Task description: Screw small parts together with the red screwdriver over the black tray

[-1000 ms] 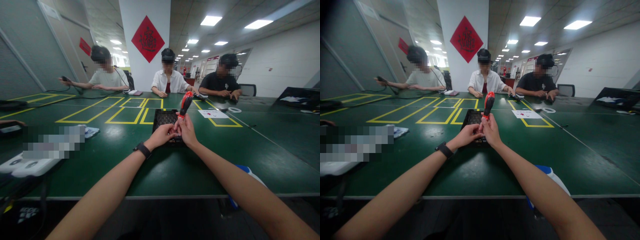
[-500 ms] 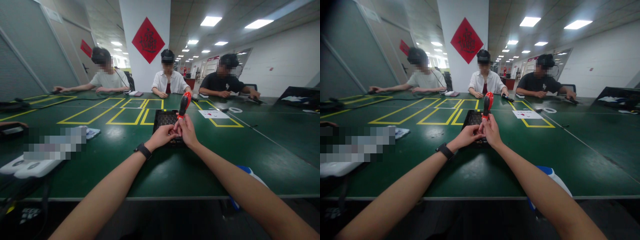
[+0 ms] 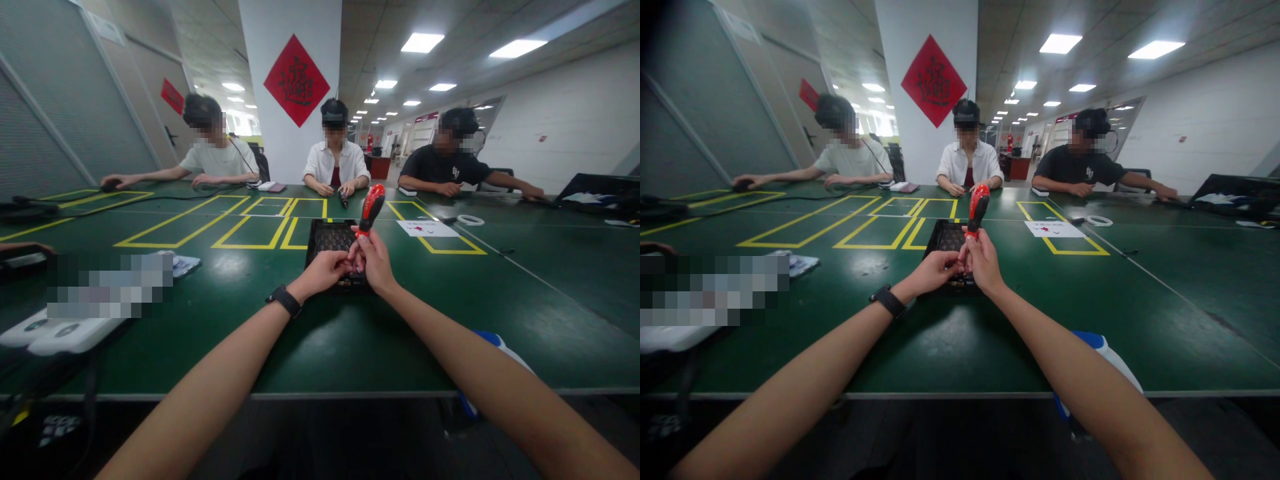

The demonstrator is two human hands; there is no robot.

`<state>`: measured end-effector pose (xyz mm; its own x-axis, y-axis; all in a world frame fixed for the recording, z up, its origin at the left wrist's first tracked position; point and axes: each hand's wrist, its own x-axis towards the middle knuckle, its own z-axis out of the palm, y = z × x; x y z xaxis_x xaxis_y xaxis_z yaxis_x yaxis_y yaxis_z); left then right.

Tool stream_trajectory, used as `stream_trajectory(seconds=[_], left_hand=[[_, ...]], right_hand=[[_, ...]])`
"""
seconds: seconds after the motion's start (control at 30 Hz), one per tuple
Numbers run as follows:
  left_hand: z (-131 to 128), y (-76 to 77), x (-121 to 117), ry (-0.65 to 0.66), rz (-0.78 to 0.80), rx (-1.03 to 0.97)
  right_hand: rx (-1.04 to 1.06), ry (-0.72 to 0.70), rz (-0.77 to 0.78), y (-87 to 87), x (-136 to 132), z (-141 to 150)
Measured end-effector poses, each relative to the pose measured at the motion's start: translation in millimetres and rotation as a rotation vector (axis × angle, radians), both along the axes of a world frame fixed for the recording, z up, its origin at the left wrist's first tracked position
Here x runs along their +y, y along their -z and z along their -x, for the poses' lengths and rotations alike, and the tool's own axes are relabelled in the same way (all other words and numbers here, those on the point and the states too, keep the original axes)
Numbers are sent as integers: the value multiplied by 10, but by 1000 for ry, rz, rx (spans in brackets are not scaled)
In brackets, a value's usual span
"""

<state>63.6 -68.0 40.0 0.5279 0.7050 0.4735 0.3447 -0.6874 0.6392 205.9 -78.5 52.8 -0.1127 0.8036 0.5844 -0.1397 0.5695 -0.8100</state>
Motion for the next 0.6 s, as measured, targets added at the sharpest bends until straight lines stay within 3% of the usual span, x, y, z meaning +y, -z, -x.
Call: stream_trajectory(seconds=[0.2, 0.47, 0.6], left_hand=[[-1, -18, -20, -136, -23, 43], [5, -13, -2, 12, -25, 16], [-4, -16, -19, 18, 6, -17]], right_hand=[[-11, 41, -17, -23, -36, 13], [14, -28, 19, -4, 12, -11], [4, -11, 2, -6, 1, -10]])
